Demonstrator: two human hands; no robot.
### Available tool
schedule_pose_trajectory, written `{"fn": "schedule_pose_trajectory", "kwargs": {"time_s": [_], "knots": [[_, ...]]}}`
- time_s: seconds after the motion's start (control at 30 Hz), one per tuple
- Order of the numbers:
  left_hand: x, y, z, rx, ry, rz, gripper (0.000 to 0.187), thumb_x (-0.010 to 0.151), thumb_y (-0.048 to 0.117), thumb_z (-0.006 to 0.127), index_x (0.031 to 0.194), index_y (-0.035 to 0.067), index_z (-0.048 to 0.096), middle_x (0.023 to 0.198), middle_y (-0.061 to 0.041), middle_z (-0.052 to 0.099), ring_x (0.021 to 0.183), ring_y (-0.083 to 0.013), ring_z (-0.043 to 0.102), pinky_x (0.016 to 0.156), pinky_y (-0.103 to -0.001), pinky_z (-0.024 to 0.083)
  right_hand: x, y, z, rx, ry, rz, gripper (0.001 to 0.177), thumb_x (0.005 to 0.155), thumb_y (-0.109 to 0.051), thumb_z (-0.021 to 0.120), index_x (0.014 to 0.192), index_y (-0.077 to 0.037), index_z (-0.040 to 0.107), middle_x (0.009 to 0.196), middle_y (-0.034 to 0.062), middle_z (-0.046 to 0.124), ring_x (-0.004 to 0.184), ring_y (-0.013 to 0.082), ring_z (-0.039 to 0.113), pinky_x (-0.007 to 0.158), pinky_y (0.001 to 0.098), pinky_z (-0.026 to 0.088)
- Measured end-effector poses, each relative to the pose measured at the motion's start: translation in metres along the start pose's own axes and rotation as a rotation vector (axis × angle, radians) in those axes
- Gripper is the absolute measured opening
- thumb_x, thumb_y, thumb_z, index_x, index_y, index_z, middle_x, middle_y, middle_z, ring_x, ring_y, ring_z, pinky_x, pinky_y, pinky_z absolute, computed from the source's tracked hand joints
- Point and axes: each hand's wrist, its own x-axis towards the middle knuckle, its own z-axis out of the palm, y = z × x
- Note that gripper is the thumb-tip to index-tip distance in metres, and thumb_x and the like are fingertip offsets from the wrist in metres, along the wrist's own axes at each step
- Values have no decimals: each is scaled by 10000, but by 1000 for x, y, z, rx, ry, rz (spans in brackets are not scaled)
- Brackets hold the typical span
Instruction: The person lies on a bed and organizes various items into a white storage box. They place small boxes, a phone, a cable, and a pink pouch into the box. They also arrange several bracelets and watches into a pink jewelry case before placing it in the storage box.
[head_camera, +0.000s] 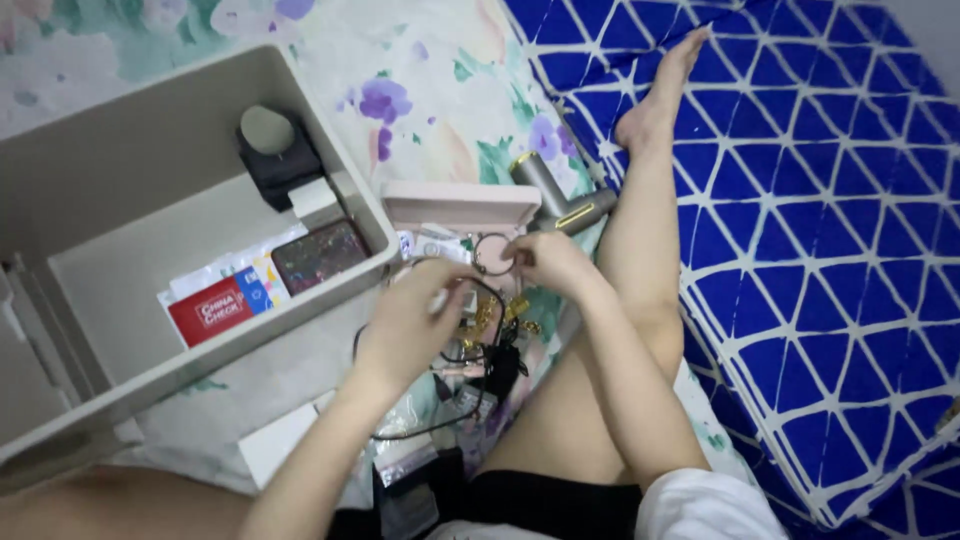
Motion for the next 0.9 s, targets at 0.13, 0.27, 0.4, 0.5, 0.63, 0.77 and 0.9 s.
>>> {"fn": "schedule_pose_trajectory", "kwargs": {"time_s": [0.13, 0.27, 0.4, 0.5, 0.63, 0.77, 0.9], "knots": [[-1, -80, 65, 174, -71, -37, 203, 938, 70, 652, 1130, 71, 716, 1067, -134, 731, 1031, -333, 686, 879, -410, 534, 12, 7, 33, -157, -29, -170, 354, 643, -105, 806, 993, -89, 758, 897, 126, 759, 841, 297, 732, 770, 408, 567], [3, -113, 85, 520, -94, 30, 416, 845, 132, 698, 1238, 8, 636, 1273, -194, 626, 1267, -396, 541, 1088, -496, 421, 24, 13, 45, -340, 31, -183, 161, 685, -104, 790, 841, -96, 752, 901, 125, 726, 858, 324, 714, 750, 432, 564], [-10, -120, 86, 706, -208, -25, 557, 836, 251, 743, 1310, 12, 574, 1429, -223, 514, 1392, -439, 408, 1147, -578, 308, 30, 18, 42, -285, -110, -127, 169, 665, -134, 809, 821, -88, 765, 862, 121, 727, 849, 310, 717, 785, 421, 571], [-29, -111, 77, 697, -50, 64, 579, 791, 171, 725, 1333, 22, 588, 1440, -245, 517, 1350, -423, 460, 1114, -526, 370, 29, 16, 38, -185, -21, -193, 222, 733, -160, 791, 932, -74, 743, 861, 131, 736, 833, 312, 724, 784, 428, 571], [-57, -88, 62, 699, -92, -122, 503, 761, 181, 720, 1230, 38, 604, 1395, -186, 554, 1292, -375, 508, 1067, -501, 424, 27, -18, 46, -87, 105, -150, 224, 827, -254, 770, 971, -84, 753, 935, 133, 754, 871, 310, 729, 818, 430, 570], [-76, -70, 42, 813, -163, -251, 470, 745, 256, 754, 1135, 26, 626, 1191, -176, 607, 1089, -368, 614, 859, -493, 533, 36, -35, 72, -117, 280, -275, 408, 770, -363, 823, 1011, -45, 740, 1038, 207, 701, 883, 370, 694, 797, 474, 559], [-117, -105, 40, 853, -336, -485, 239, 838, 287, 706, 950, 78, 675, 916, -154, 750, 821, -340, 737, 712, -465, 592, 43, -47, 88, -65, 272, -228, 415, 704, -367, 856, 966, -65, 745, 1022, 174, 695, 849, 364, 696, 750, 468, 553]]}}
